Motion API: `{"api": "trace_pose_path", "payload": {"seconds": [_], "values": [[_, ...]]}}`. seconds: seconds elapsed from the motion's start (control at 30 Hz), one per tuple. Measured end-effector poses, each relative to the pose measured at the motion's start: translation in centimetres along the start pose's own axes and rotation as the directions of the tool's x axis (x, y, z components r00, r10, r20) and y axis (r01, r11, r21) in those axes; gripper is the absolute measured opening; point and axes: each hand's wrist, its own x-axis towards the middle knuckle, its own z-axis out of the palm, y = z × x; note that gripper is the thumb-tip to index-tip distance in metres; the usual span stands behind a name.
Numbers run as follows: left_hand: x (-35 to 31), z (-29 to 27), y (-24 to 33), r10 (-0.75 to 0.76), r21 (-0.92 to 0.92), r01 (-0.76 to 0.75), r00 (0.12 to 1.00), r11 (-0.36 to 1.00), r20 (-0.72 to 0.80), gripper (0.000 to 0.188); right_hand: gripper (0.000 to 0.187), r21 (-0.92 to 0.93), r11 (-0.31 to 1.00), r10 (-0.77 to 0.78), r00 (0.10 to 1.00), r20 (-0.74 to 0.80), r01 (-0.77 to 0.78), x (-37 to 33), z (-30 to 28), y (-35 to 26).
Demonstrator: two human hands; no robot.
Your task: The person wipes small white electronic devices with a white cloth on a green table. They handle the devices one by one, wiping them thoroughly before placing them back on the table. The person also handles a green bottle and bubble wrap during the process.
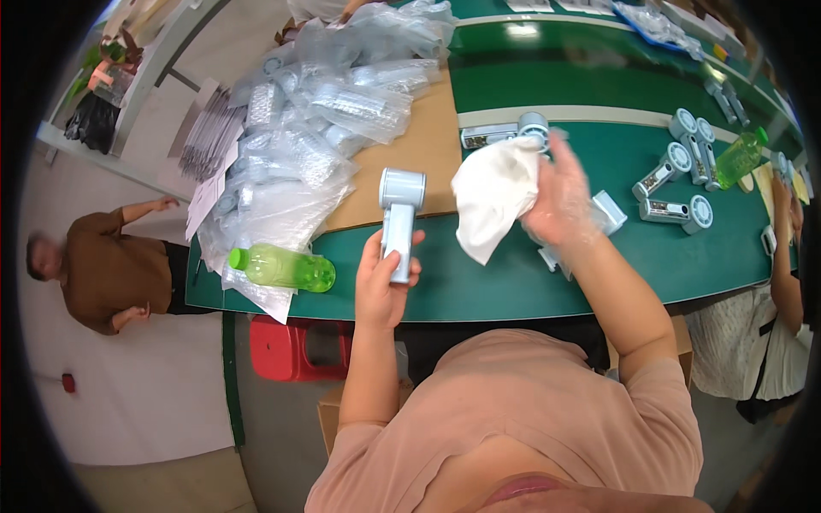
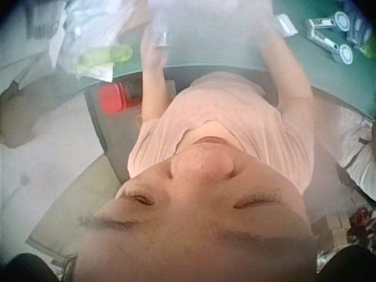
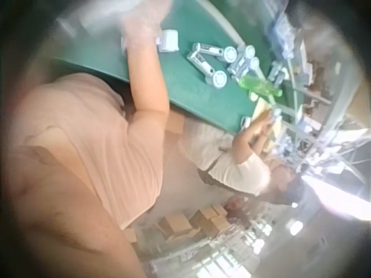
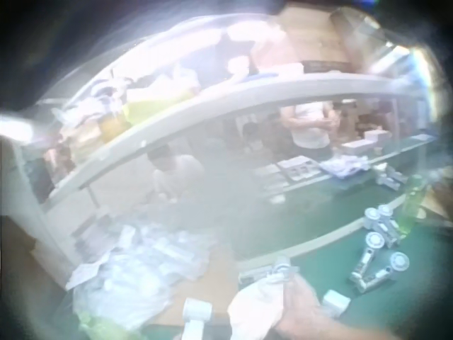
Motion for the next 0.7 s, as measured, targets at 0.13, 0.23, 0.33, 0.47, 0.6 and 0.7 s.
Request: {"api": "trace_pose_path", "payload": {"seconds": [0.13, 0.23, 0.33, 0.47, 0.6, 0.7], "values": [[-1.6, -0.8, 1.9, -0.047, 0.050, 0.047, 0.999, 0.998, 0.004, 0.050, 0.058, -0.253, 0.863, -0.348, 0.877, 0.330, 0.438, -1.7, 2.9, 0.8], [-2.1, -0.4, -0.3, -0.094, 0.115, 0.067, 0.964, 0.991, 0.250, 0.057, 0.048, -0.651, 0.360, -0.350, 0.744, 0.569, 0.668, -2.5, 3.4, 4.5], [-2.0, 0.5, 0.3, -0.075, 0.213, -0.003, 0.931, 0.977, 0.358, 0.061, 0.041, -0.832, 0.038, -0.267, 0.808, 0.525, 0.553, -2.4, 4.4, 5.3], [-1.2, -0.5, -0.7, -0.086, 0.149, 0.017, 0.875, 0.989, 0.477, 0.062, 0.034, -0.617, 0.780, 0.082, 0.995, -0.063, -0.103, -1.7, 4.8, 3.7], [-0.2, 1.3, -2.9, 0.016, -0.045, 0.007, 0.876, 0.999, 0.482, 0.047, 0.044, -0.226, 0.954, 0.207, 0.978, 0.026, -0.196, -1.4, 3.7, 3.7], [0.5, 3.5, -3.4, 0.170, 0.084, -0.206, 0.932, 0.975, 0.319, 0.039, 0.049, -0.412, 0.888, -0.184, 0.979, 0.086, 0.203, -1.3, 4.5, 7.0]]}}
